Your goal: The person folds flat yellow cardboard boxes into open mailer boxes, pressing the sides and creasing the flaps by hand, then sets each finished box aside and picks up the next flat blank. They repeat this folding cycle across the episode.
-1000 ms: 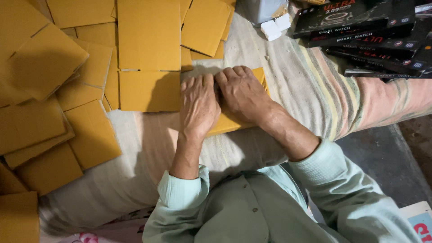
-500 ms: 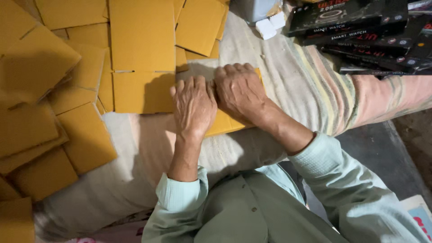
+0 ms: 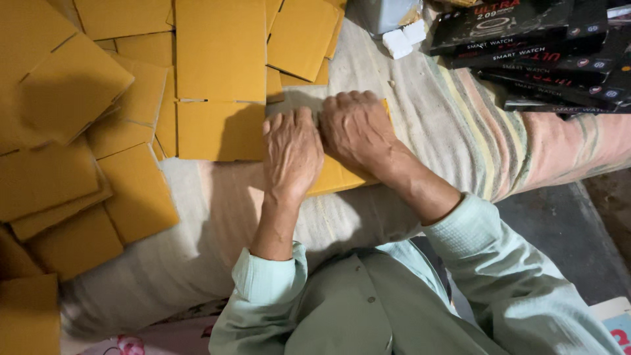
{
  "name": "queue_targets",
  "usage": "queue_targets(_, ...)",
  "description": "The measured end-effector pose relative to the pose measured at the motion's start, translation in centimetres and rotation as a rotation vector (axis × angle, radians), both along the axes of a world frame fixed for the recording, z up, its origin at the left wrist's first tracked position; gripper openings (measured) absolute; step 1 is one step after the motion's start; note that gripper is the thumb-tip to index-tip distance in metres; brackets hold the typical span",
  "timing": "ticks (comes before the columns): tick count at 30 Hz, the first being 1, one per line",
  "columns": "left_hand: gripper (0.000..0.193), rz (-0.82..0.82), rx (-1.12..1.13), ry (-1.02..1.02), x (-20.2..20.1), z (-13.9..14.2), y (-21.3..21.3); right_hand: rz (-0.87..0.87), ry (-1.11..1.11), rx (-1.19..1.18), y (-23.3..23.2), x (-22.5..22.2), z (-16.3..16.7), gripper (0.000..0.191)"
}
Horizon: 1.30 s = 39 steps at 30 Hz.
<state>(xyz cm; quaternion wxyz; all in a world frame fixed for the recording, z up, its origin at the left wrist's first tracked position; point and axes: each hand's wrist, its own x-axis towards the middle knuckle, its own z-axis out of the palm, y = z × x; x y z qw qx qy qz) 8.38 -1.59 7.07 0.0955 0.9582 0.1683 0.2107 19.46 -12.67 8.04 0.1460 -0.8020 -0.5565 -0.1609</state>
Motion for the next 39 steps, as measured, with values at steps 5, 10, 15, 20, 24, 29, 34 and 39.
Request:
queue_targets(5, 0.035, 0.223, 0.012, 0.016, 0.3, 0.3, -0.6, -0.270, -0.016, -0.066, 0.1, -0.2, 0.4, 0.042)
queue_targets(10, 0.020, 0.015, 0.092, -0.013, 0.1, -0.1, 0.0, 0.090, 0.044, 0.141, -0.5, -0.1, 0.3, 0.026)
queue_targets(15, 0.019, -0.060, -0.033, 0.018, 0.2, -0.1, 0.3, -0.049, 0.001, 0.028, -0.3, 0.1, 0.0, 0.032)
queue_targets(20, 0.023, 0.057, -0.018, 0.036, 0.6, 0.3, -0.3, -0.262, -0.059, 0.035, -0.1, 0.2, 0.4, 0.035)
queue_targets(24, 0.016, -0.091, 0.028, 0.021, 0.3, 0.2, 0.1, 0.064, 0.036, 0.094, -1.0, -0.1, 0.7, 0.025)
queue_targets(29, 0.015, -0.147, -0.004, 0.095, 0.2, 0.1, 0.6, 0.026, 0.050, 0.020, -0.6, 0.4, 0.6, 0.028)
queue_targets(34, 0.027, 0.016, -0.054, 0.121, 1.1, 0.3, 0.4, -0.279, -0.068, -0.035, 0.0, 0.4, 0.3, 0.040)
queue_targets(39, 0.032, 0.100, -0.016, 0.082, 0.7, -0.3, 0.5, -0.124, -0.022, -0.040, -0.3, 0.2, 0.3, 0.039)
